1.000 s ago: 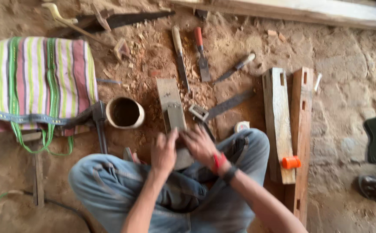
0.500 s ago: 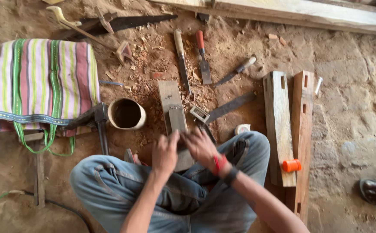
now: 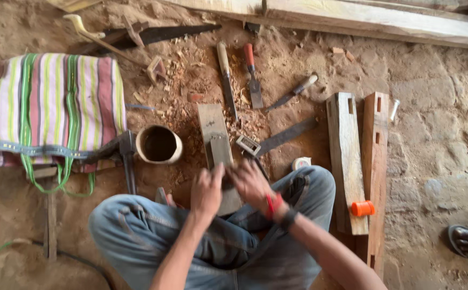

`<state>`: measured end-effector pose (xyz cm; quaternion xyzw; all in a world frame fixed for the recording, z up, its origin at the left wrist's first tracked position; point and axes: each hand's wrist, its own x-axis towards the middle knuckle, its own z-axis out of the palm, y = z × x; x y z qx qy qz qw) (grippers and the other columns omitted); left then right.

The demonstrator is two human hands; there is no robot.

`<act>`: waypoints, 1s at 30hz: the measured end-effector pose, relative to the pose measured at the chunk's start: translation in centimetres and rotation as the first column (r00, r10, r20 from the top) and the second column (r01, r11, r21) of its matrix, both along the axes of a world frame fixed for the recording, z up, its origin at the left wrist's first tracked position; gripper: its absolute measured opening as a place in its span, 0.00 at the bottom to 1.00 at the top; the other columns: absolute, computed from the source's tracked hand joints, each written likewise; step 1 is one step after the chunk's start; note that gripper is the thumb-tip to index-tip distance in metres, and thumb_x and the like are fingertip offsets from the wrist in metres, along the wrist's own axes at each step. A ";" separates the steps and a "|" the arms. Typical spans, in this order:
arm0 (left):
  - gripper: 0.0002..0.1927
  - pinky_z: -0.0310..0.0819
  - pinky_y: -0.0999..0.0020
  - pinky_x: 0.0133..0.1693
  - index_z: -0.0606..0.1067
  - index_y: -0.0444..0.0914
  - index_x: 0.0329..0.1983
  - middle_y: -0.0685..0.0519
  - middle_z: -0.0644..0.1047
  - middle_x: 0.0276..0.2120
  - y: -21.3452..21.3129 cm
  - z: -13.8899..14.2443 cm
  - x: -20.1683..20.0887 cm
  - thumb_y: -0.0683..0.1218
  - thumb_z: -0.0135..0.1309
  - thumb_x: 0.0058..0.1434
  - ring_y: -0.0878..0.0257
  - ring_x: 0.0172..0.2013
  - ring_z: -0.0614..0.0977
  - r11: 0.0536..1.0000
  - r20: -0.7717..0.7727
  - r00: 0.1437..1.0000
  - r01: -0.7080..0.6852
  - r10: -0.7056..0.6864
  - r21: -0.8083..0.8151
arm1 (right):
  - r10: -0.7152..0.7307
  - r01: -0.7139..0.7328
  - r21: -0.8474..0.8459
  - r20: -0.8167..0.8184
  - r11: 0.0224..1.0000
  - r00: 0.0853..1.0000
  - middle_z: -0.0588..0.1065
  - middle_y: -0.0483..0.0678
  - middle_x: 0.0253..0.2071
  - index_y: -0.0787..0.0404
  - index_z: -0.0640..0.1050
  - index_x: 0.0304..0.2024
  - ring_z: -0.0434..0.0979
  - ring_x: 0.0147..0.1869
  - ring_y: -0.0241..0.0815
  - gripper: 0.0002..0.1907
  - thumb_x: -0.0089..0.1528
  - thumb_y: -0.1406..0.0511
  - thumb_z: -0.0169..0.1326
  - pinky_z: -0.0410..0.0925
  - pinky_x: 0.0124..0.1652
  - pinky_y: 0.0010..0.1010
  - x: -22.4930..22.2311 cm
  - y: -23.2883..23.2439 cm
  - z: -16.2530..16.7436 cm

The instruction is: The person sits on the ground and sharpens a small metal plane blade on a sharpening stone. They repeatedly rub the blade against the stone, occasionally dipping it into a container of liquid, and inspect the edge between strokes.

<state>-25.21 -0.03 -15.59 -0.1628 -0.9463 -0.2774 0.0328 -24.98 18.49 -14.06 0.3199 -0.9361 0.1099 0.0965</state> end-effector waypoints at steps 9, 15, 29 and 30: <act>0.22 0.75 0.44 0.52 0.74 0.42 0.63 0.49 0.83 0.49 1.1 0.9 -7.7 0.36 0.51 0.66 0.53 0.44 0.82 0.997 -0.047 0.997 -0.068 0.067 -0.027 | 0.001 0.002 -0.050 0.061 0.999 0.998 0.72 0.55 0.65 0.66 0.70 0.67 0.69 0.62 0.55 0.28 0.63 0.72 0.54 0.64 0.62 0.48 -7.2 -0.1 -0.1; 0.26 0.74 0.46 0.50 0.74 0.41 0.61 0.51 0.83 0.51 -0.1 1.0 0.4 0.36 0.51 0.57 0.50 0.46 0.81 1.000 -0.080 0.997 0.003 -0.002 0.021 | -0.005 0.006 -0.012 0.068 1.000 0.998 0.73 0.57 0.62 0.70 0.71 0.64 0.69 0.61 0.58 0.34 0.53 0.70 0.52 0.63 0.56 0.50 0.0 0.0 -0.2; 0.28 0.74 0.45 0.46 0.74 0.42 0.63 0.43 0.81 0.48 0.0 1.4 -1.7 0.34 0.53 0.57 0.44 0.44 0.80 0.998 0.016 0.999 -0.046 0.045 0.040 | -0.027 0.026 0.051 0.021 0.998 0.999 0.74 0.54 0.60 0.68 0.73 0.61 0.69 0.59 0.55 0.30 0.54 0.70 0.51 0.64 0.57 0.46 -2.3 -0.3 1.3; 0.28 0.73 0.43 0.47 0.74 0.40 0.61 0.49 0.82 0.51 -0.3 1.2 0.4 0.34 0.53 0.54 0.45 0.43 0.80 0.995 0.000 1.000 0.007 -0.007 0.100 | -0.022 0.021 0.004 0.129 1.000 0.991 0.74 0.54 0.61 0.69 0.73 0.63 0.69 0.58 0.54 0.28 0.58 0.71 0.52 0.64 0.56 0.44 0.0 -0.3 1.2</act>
